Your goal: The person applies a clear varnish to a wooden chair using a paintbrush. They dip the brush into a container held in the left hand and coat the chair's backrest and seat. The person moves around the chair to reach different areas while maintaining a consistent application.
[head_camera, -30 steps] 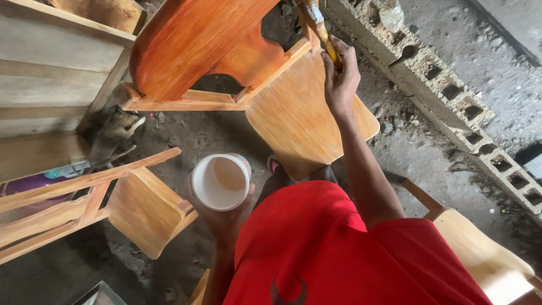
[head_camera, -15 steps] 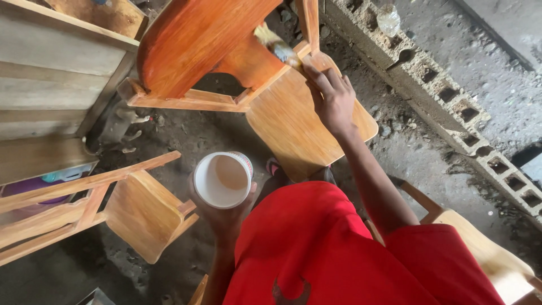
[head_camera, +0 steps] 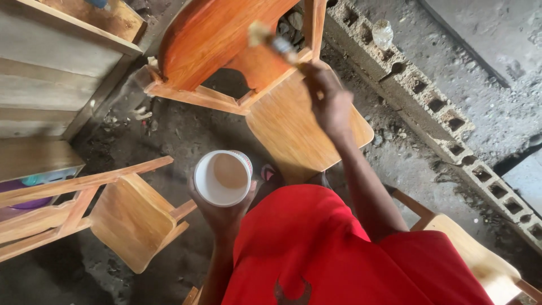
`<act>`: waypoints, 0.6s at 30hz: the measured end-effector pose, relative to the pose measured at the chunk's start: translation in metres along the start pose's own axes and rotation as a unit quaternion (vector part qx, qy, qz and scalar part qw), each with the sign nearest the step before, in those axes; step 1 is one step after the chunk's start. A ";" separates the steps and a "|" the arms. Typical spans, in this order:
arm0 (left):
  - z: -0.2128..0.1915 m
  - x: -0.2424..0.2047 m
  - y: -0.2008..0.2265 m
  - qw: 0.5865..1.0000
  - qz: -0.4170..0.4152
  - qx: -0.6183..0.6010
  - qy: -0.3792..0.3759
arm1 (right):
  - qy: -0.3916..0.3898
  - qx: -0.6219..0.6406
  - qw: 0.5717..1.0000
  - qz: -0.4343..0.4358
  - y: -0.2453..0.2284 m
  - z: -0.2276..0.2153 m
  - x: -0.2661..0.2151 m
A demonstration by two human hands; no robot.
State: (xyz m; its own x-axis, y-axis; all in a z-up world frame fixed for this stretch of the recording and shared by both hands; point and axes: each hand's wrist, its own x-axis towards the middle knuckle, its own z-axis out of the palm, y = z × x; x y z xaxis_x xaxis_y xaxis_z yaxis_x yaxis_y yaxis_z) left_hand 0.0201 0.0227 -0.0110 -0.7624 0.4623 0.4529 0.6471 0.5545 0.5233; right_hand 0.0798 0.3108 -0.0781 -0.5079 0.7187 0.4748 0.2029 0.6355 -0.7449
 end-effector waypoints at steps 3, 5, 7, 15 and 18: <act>-0.007 -0.005 -0.014 0.992 -0.042 -0.117 0.000 | 0.069 0.002 0.997 0.020 0.029 -0.021 0.004; -0.009 -0.004 -0.021 0.993 -0.033 -0.114 -0.008 | 0.120 -0.001 0.991 0.056 0.034 -0.038 0.010; -0.008 -0.005 -0.027 0.993 -0.018 -0.114 -0.009 | 0.135 -0.011 0.988 0.078 0.036 -0.030 0.008; -0.022 -0.002 -0.030 0.985 -0.117 -0.105 -0.067 | 0.028 0.058 0.994 0.091 -0.040 0.059 -0.025; -0.021 -0.008 -0.049 0.995 0.013 -0.095 -0.030 | 0.042 0.032 0.993 0.110 -0.063 0.072 -0.046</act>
State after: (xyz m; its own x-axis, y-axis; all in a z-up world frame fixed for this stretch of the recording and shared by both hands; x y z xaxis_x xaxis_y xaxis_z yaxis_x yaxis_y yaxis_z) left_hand -0.0056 -0.0227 -0.0246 -0.7410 0.5177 0.4278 0.6523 0.4034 0.6417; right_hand 0.0302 0.2175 -0.0864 -0.3845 0.8607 0.3336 0.2456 0.4437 -0.8618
